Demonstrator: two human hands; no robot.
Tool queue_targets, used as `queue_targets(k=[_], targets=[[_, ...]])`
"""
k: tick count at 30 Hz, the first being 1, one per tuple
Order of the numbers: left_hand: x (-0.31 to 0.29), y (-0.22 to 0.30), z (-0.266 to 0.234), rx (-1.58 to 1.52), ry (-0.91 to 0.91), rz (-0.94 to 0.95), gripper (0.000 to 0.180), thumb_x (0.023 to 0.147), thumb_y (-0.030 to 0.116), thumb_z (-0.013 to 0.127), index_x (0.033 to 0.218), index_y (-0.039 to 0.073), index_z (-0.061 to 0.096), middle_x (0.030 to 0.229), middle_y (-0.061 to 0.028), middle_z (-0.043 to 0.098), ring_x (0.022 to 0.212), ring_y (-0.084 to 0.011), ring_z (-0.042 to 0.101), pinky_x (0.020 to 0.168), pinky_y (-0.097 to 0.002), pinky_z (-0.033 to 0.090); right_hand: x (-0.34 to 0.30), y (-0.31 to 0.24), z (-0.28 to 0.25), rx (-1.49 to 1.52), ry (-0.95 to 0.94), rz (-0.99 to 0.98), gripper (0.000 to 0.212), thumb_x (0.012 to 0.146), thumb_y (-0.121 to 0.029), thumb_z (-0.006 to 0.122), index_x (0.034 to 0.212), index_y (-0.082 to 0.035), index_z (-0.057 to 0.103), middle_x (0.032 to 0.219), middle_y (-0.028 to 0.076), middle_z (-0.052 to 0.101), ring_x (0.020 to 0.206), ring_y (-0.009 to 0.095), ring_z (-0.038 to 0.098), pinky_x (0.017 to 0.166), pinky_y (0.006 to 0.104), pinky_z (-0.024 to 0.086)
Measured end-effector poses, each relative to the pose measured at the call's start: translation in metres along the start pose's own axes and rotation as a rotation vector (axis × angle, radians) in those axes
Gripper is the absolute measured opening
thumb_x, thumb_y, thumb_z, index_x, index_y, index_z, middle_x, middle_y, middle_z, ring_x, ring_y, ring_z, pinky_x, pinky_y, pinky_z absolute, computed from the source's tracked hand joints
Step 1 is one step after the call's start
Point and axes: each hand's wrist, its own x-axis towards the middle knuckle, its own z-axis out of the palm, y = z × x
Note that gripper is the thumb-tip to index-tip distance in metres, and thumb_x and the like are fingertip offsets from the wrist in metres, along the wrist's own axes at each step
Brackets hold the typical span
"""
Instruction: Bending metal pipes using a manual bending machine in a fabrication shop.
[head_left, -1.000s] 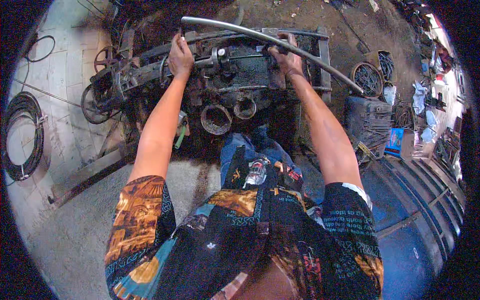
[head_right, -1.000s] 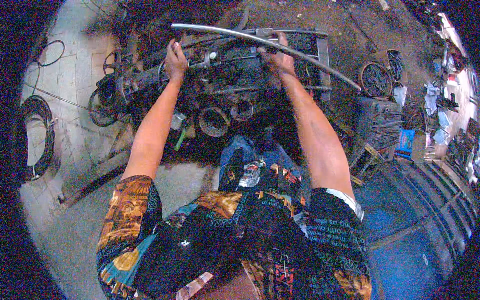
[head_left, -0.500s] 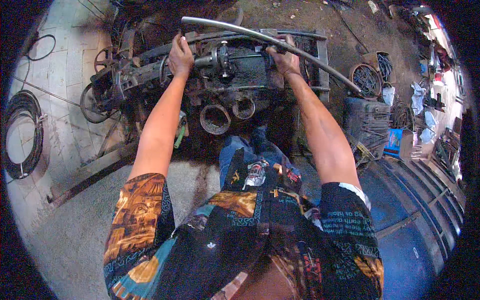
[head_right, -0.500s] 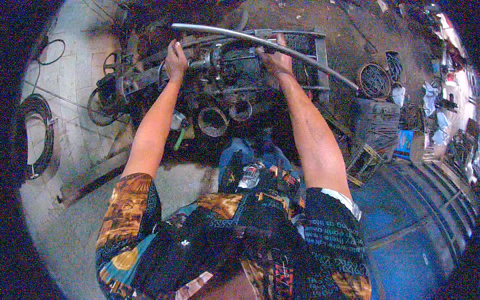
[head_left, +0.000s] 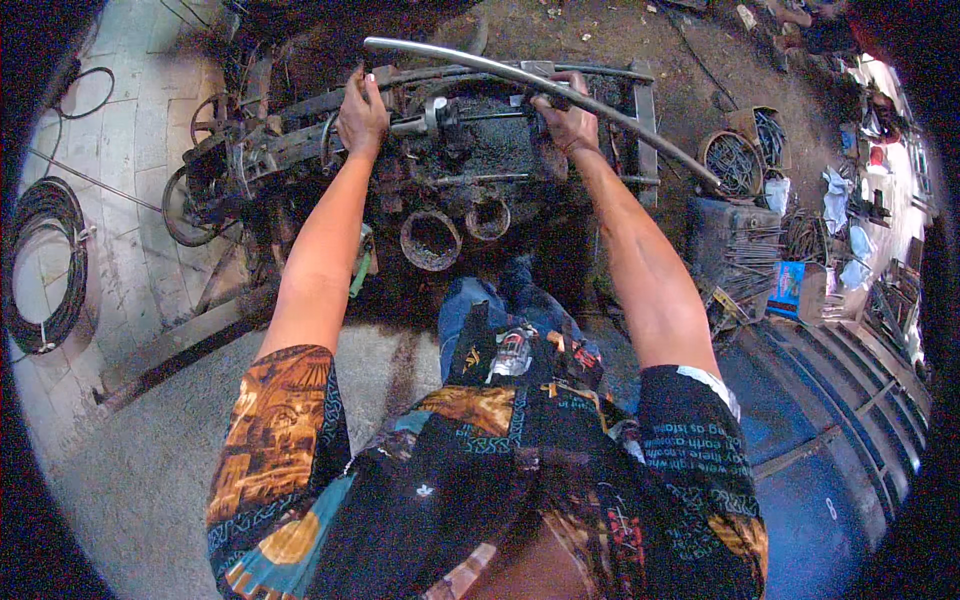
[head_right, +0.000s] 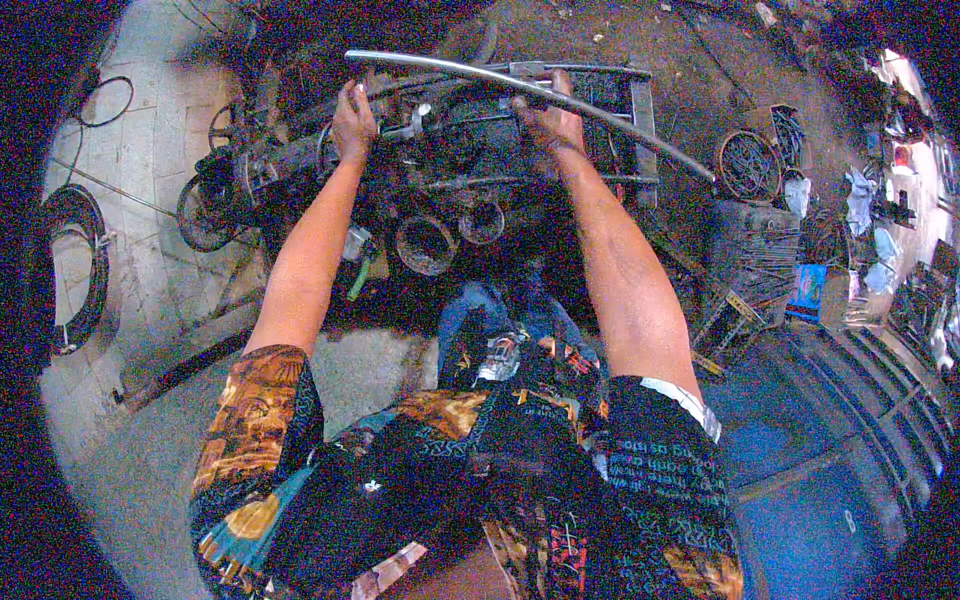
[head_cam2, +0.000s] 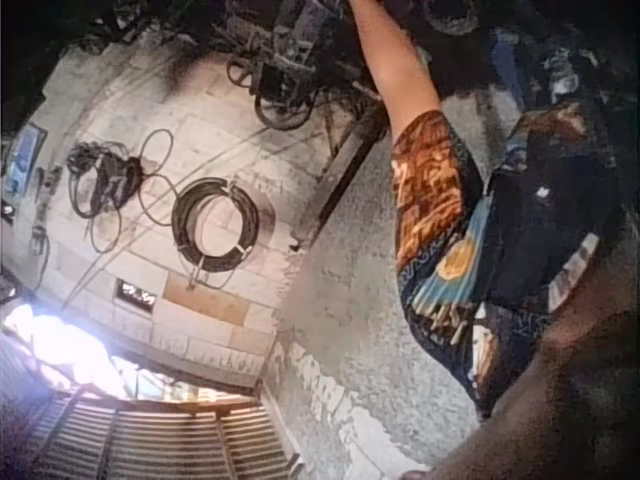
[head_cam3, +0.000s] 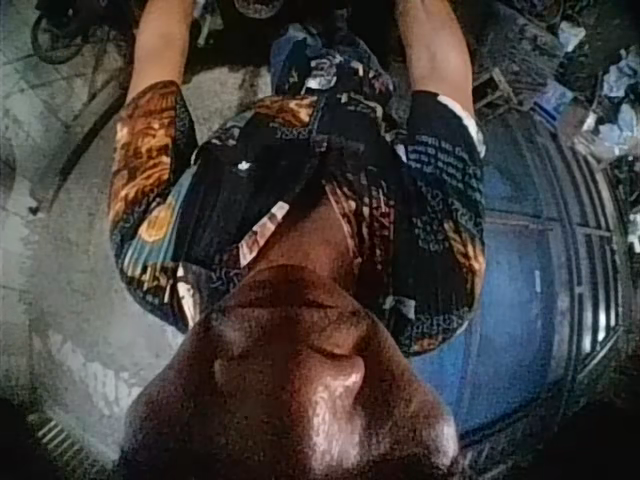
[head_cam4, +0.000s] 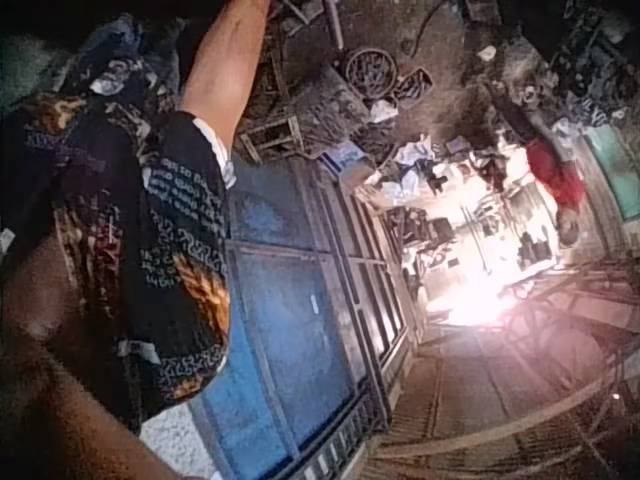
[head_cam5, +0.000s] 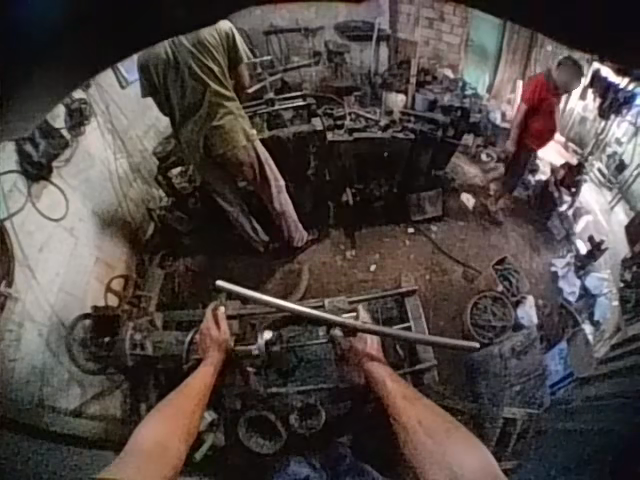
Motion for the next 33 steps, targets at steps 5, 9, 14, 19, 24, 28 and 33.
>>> queue_targets(k=[5, 9, 14, 19, 24, 28, 33], targets=[[0.008, -0.011, 0.003, 0.006, 0.006, -0.01, 0.047, 0.093, 0.044, 0.041, 0.122, 0.009, 0.053, 0.11, -0.0154, 0.063, 0.101, -0.0349, 0.059, 0.085, -0.0425, 0.045, 0.002, -0.009, 0.0, 0.023, -0.031, -0.001, 0.047, 0.07, -0.03, 0.071, 0.107, -0.007, 0.052, 0.106, 0.017, 0.059, 0.1, 0.031, 0.057, 0.087, 0.0398, 0.044], [0.01, -0.011, -0.001, 0.056, -0.048, 0.019, 0.049, 0.093, 0.043, 0.04, 0.125, 0.007, 0.05, 0.112, -0.0168, 0.061, 0.102, -0.0363, 0.057, 0.087, -0.043, 0.044, 0.006, -0.003, 0.009, -0.111, 0.008, -0.066, 0.048, 0.072, -0.028, 0.075, 0.108, -0.01, 0.049, 0.114, 0.017, 0.058, 0.106, 0.034, 0.056, 0.089, 0.041, 0.045], [-0.002, -0.006, -0.001, -0.068, -0.097, 0.238, 0.064, 0.094, 0.043, 0.04, 0.129, -0.012, 0.037, 0.131, -0.0303, 0.042, 0.125, -0.0406, 0.038, 0.102, -0.0409, 0.033, 0.017, 0.002, 0.004, -0.159, -0.104, 0.121, 0.06, 0.077, -0.035, 0.07, 0.124, -0.012, 0.042, 0.121, 0.018, 0.054, 0.113, 0.037, 0.052, 0.096, 0.0426, 0.041], [-0.059, -0.008, -0.038, -0.152, -0.218, 0.309, 0.064, 0.094, 0.04, 0.043, 0.138, -0.004, 0.028, 0.141, -0.0258, 0.031, 0.132, -0.0373, 0.03, 0.108, -0.0383, 0.026, -0.011, -0.046, -0.015, -0.405, -0.246, 0.011, 0.061, 0.079, -0.049, 0.06, 0.113, 0.001, 0.056, 0.11, 0.028, 0.058, 0.113, 0.039, 0.052, 0.099, 0.0413, 0.038], [-0.112, 0.0, -0.082, -0.044, -0.244, 0.257, 0.06, 0.095, 0.034, 0.044, 0.137, -0.005, 0.028, 0.142, -0.0247, 0.03, 0.133, -0.0366, 0.029, 0.109, -0.0384, 0.026, -0.059, -0.093, -0.047, -0.732, -0.33, -0.24, 0.042, 0.081, -0.042, 0.056, 0.086, -0.002, 0.063, 0.086, 0.023, 0.065, 0.081, 0.038, 0.064, 0.074, 0.0448, 0.051], [-0.156, -0.013, -0.106, 0.004, -0.184, 0.184, 0.06, 0.094, 0.034, 0.045, 0.136, -0.007, 0.03, 0.14, -0.025, 0.033, 0.131, -0.0369, 0.031, 0.109, -0.0403, 0.025, -0.034, -0.103, -0.061, -0.461, 0.174, -0.839, 0.032, 0.084, -0.033, 0.057, 0.095, -0.003, 0.057, 0.089, 0.018, 0.063, 0.077, 0.038, 0.062, 0.069, 0.0466, 0.05], [-0.236, -0.054, -0.129, 0.546, -0.158, -0.06, 0.062, 0.09, 0.035, 0.05, 0.133, -0.006, 0.034, 0.138, -0.0242, 0.036, 0.132, -0.038, 0.03, 0.109, -0.0463, 0.022, -0.005, -0.049, -0.048, -0.629, 0.19, -0.741, 0.034, 0.087, -0.037, 0.055, 0.098, -0.004, 0.056, 0.09, 0.019, 0.064, 0.077, 0.041, 0.062, 0.07, 0.0495, 0.049]])
